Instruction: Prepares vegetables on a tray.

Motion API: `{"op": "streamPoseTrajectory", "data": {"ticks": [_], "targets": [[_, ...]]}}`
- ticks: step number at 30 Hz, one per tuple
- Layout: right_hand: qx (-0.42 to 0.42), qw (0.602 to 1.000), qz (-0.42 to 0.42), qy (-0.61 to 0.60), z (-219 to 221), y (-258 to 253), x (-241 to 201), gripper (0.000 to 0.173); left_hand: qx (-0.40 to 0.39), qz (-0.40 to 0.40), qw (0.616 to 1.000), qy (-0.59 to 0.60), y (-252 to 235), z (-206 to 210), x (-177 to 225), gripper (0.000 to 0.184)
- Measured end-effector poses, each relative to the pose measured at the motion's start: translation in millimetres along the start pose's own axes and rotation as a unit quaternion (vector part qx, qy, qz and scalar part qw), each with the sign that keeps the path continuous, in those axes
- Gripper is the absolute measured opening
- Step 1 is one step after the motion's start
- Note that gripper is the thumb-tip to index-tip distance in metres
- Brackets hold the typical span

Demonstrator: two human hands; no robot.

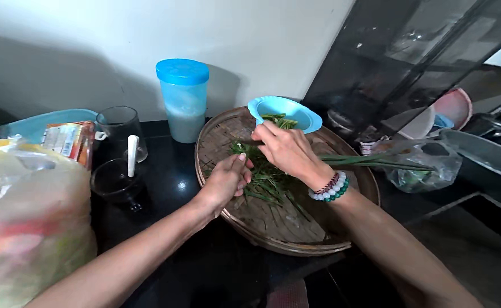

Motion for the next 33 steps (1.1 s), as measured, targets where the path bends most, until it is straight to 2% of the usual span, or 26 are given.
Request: {"op": "streamPoseTrajectory", "data": {"ticks": [4,6,8,10,12,14,18,22,26,30,33], "targets": [[0.016,0.990,-0.018,-0.138,-12.9,-6.8,-27.1,0.010,0.066,0.009,0.995,0.079,-8.4,-9.0,4.4,0.032],[0.043,0.982,0.036,-0.182,-36.5,-12.0,-17.5,0.014,0.066,0.009,0.994,0.085,-9.1,-11.3,4.9,0.036],[0.052,0.975,0.117,-0.184,-44.2,-9.3,0.5,0.027,0.055,0.017,0.994,0.096,-8.6,-12.0,3.8,0.037],[-0.019,0.968,0.187,-0.164,-25.7,-0.5,12.8,0.046,0.047,0.026,0.993,0.106,-8.0,-12.3,4.1,0.037],[-0.114,0.959,0.207,-0.158,3.2,9.7,14.9,0.055,0.046,0.030,0.993,0.106,-8.0,-12.1,5.3,0.035],[-0.157,0.949,0.212,-0.171,17.5,14.6,9.2,0.053,0.057,0.034,0.992,0.108,-8.5,-11.2,5.8,0.034],[-0.074,0.979,0.139,-0.126,6.7,8.2,-13.8,0.043,0.074,0.031,0.989,0.123,-9.5,-13.4,3.6,0.032],[-0.060,0.989,0.099,-0.088,13.7,10.1,-27.2,0.043,0.066,0.036,0.988,0.138,-10.2,-14.6,4.6,0.025],[-0.058,0.990,0.114,-0.059,17.6,10.8,-20.4,0.041,0.054,0.033,0.992,0.111,-8.5,-13.4,3.3,0.029],[-0.077,0.977,0.184,-0.076,20.1,12.5,13.0,0.040,0.012,0.017,0.997,0.069,-2.0,-5.1,0.6,0.031],[-0.034,0.976,0.183,-0.116,14.4,13.9,18.6,0.042,0.056,0.012,0.990,0.133,-2.5,-7.6,3.8,0.035]]}}
Point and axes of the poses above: each hand's wrist, its own y-axis away from the middle knuckle, its own z-axis out of the palm, x = y × z, the point moved 5 cm from there along -y, towards the middle knuckle, and after that the axes turned 14 degrees about y, right-handed, at the moved point
